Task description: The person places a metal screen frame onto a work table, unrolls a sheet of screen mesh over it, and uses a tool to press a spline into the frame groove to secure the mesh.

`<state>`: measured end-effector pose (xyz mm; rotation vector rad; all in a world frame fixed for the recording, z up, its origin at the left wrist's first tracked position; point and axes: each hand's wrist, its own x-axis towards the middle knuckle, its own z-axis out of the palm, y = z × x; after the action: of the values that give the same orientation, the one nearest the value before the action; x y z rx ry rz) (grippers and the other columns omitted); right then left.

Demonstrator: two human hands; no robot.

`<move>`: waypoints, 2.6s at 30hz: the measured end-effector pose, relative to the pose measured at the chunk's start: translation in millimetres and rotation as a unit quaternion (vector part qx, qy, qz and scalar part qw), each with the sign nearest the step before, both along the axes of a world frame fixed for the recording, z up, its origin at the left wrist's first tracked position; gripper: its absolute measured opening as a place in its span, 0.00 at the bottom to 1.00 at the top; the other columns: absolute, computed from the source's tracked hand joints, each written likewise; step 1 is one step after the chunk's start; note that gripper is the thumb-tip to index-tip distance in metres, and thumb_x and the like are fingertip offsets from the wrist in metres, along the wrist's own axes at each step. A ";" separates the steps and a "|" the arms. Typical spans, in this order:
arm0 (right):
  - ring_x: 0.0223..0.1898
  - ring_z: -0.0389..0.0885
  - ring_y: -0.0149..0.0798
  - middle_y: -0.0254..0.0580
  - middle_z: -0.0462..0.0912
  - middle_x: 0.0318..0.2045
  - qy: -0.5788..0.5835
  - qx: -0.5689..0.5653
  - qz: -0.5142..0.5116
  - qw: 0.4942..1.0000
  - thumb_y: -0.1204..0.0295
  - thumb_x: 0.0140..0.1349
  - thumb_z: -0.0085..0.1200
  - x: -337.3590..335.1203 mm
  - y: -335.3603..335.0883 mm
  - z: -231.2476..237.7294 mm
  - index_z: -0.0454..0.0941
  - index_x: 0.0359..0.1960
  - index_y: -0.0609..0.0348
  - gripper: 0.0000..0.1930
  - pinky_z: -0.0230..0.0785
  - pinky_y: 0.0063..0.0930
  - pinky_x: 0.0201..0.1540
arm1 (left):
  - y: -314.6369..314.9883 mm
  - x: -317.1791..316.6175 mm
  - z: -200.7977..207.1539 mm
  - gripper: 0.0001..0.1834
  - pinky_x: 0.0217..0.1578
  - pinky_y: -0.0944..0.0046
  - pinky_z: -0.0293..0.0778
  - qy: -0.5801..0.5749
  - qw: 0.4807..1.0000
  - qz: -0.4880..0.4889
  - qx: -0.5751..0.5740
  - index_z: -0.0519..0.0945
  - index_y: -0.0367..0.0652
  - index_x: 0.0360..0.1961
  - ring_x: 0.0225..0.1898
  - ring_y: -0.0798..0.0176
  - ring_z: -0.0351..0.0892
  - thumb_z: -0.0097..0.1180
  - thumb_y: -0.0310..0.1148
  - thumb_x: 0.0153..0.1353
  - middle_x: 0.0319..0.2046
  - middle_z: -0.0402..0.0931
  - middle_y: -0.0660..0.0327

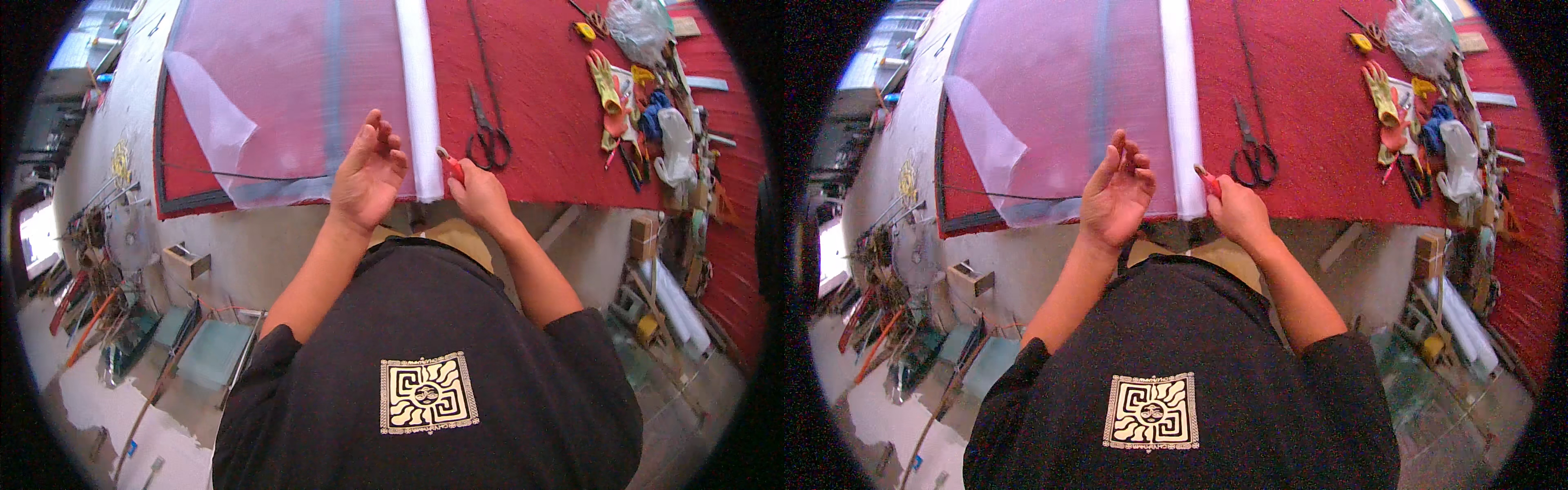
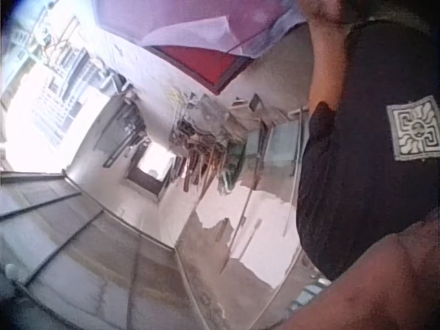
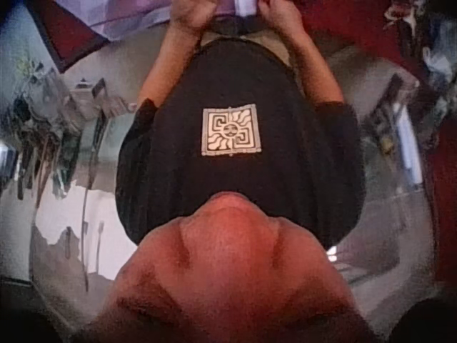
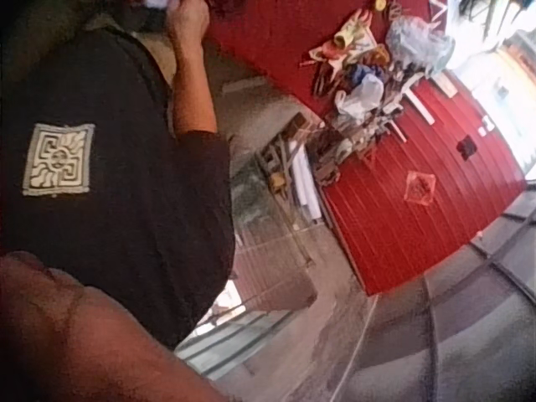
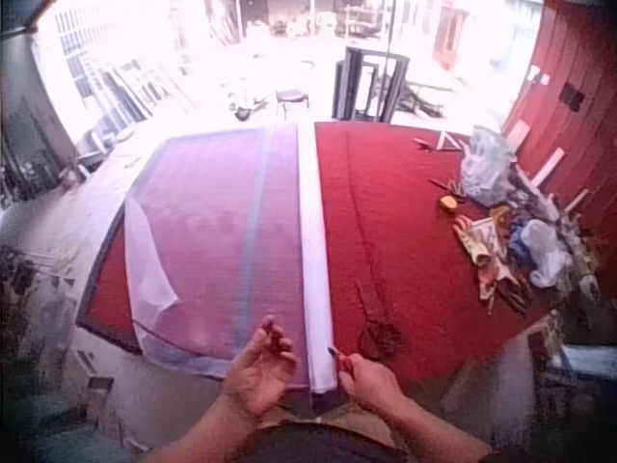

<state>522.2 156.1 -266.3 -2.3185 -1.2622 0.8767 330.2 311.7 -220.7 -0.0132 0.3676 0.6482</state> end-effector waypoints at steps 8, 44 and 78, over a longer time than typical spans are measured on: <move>0.44 0.86 0.69 0.62 0.88 0.39 -0.087 0.054 -0.156 0.982 0.58 0.68 0.61 99.0 -31.2 -21.5 0.79 0.50 0.54 0.16 0.77 0.63 0.46 | -2.4 13.0 -26.7 0.10 0.49 0.63 0.81 0.138 0.986 -0.057 0.073 0.85 0.48 0.47 0.48 0.65 0.81 0.63 0.41 0.74 0.45 0.84 0.67; 0.50 0.87 0.64 0.60 0.89 0.45 -0.473 0.094 -0.179 0.858 0.51 0.61 0.57 218.0 -71.7 -189.9 0.89 0.52 0.51 0.25 0.77 0.58 0.57 | -165.7 -352.9 -227.4 0.12 0.48 0.66 0.75 0.675 0.736 0.045 0.003 0.85 0.40 0.49 0.49 0.67 0.78 0.65 0.38 0.75 0.49 0.84 0.61; 0.57 0.82 0.60 0.52 0.85 0.55 -0.408 0.050 -0.234 0.881 0.59 0.68 0.55 237.6 -107.0 -185.9 0.80 0.65 0.49 0.24 0.75 0.57 0.57 | -147.0 -327.6 -195.1 0.19 0.47 0.58 0.82 0.743 0.633 -0.154 0.153 0.93 0.43 0.41 0.41 0.66 0.87 0.75 0.48 0.62 0.40 0.91 0.60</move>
<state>759.8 49.1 -452.3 -2.8105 -0.8615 -0.3747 2.6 164.7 -415.8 0.9687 1.8289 0.2163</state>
